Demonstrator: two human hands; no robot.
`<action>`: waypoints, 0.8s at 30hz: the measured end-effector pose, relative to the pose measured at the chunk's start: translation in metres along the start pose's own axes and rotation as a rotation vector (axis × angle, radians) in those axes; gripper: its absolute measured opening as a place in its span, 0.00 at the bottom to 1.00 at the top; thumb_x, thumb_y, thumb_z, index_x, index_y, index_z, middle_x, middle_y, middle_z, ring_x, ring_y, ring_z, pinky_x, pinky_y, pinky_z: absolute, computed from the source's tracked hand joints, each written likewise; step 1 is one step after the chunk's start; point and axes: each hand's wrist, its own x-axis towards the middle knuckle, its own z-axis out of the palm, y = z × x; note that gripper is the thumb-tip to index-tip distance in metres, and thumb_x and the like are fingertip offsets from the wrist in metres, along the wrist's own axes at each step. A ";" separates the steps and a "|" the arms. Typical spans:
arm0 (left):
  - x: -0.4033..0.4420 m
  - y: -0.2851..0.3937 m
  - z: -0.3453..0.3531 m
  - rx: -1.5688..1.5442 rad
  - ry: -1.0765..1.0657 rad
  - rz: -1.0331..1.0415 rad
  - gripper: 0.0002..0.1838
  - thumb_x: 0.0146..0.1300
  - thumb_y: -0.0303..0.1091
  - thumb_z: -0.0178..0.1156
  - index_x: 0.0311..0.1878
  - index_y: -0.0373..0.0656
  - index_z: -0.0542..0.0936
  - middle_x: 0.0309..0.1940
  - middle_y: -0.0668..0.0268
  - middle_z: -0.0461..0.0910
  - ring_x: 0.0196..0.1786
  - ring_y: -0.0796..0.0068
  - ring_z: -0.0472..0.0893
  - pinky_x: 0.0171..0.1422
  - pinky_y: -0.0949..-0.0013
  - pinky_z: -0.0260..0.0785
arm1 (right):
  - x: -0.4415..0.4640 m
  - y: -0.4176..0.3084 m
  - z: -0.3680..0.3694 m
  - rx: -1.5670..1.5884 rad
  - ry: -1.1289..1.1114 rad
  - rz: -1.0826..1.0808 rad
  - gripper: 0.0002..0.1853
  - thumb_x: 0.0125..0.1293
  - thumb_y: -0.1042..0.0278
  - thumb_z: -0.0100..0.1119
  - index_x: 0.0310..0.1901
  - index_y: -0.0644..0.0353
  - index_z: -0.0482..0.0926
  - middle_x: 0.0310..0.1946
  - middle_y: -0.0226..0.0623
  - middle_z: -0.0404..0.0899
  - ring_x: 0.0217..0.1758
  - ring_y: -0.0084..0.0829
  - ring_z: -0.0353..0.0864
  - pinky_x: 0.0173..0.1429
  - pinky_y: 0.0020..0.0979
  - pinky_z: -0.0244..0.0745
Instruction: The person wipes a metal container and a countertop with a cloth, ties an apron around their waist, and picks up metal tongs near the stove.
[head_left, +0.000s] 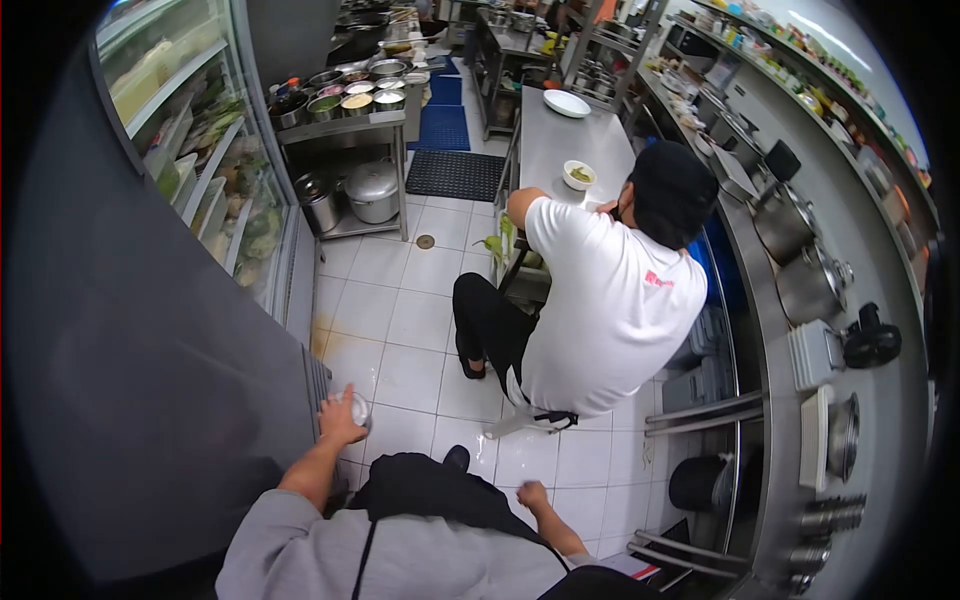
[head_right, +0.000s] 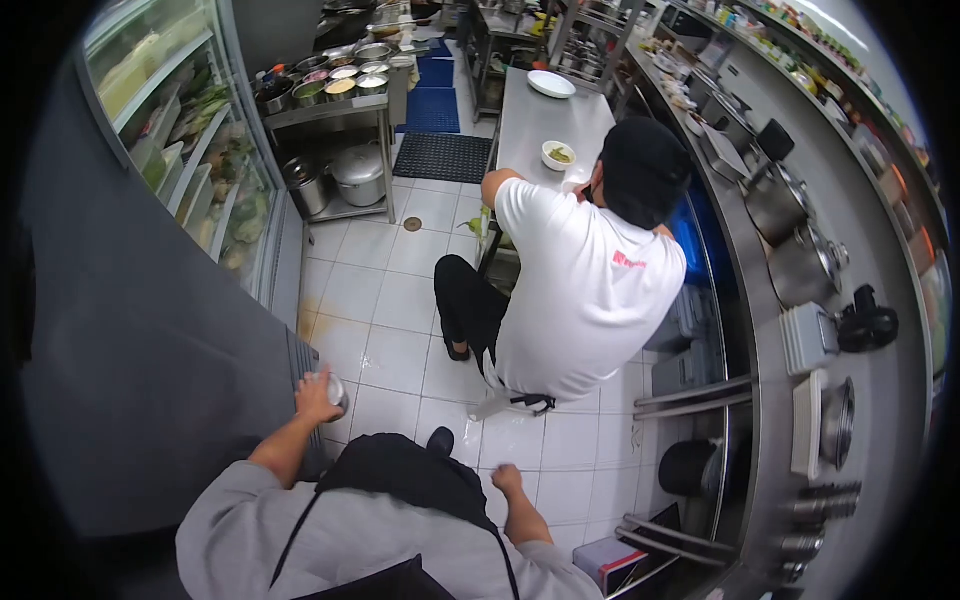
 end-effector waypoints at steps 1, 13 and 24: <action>-0.002 -0.005 -0.010 -0.004 0.004 -0.069 0.62 0.35 0.46 0.76 0.76 0.64 0.49 0.66 0.49 0.58 0.67 0.45 0.63 0.66 0.40 0.63 | 0.033 -0.030 -0.012 -0.041 0.025 -0.142 0.14 0.52 0.59 0.54 0.20 0.58 0.83 0.18 0.42 0.81 0.23 0.38 0.83 0.32 0.39 0.77; 0.105 -0.019 -0.095 -0.309 0.468 -0.229 0.63 0.35 0.43 0.77 0.76 0.58 0.50 0.68 0.45 0.57 0.66 0.42 0.63 0.66 0.42 0.61 | 0.202 -0.458 -0.106 0.038 -0.388 -0.470 0.14 0.58 0.60 0.56 0.24 0.62 0.82 0.19 0.40 0.81 0.26 0.32 0.83 0.37 0.36 0.78; 0.292 0.022 -0.191 -0.396 0.424 0.152 0.62 0.37 0.50 0.78 0.76 0.55 0.52 0.66 0.42 0.61 0.67 0.41 0.64 0.68 0.44 0.58 | 0.318 -0.577 -0.131 0.233 -0.304 -0.519 0.24 0.43 0.71 0.68 0.47 0.59 0.78 0.40 0.47 0.81 0.43 0.44 0.80 0.51 0.41 0.76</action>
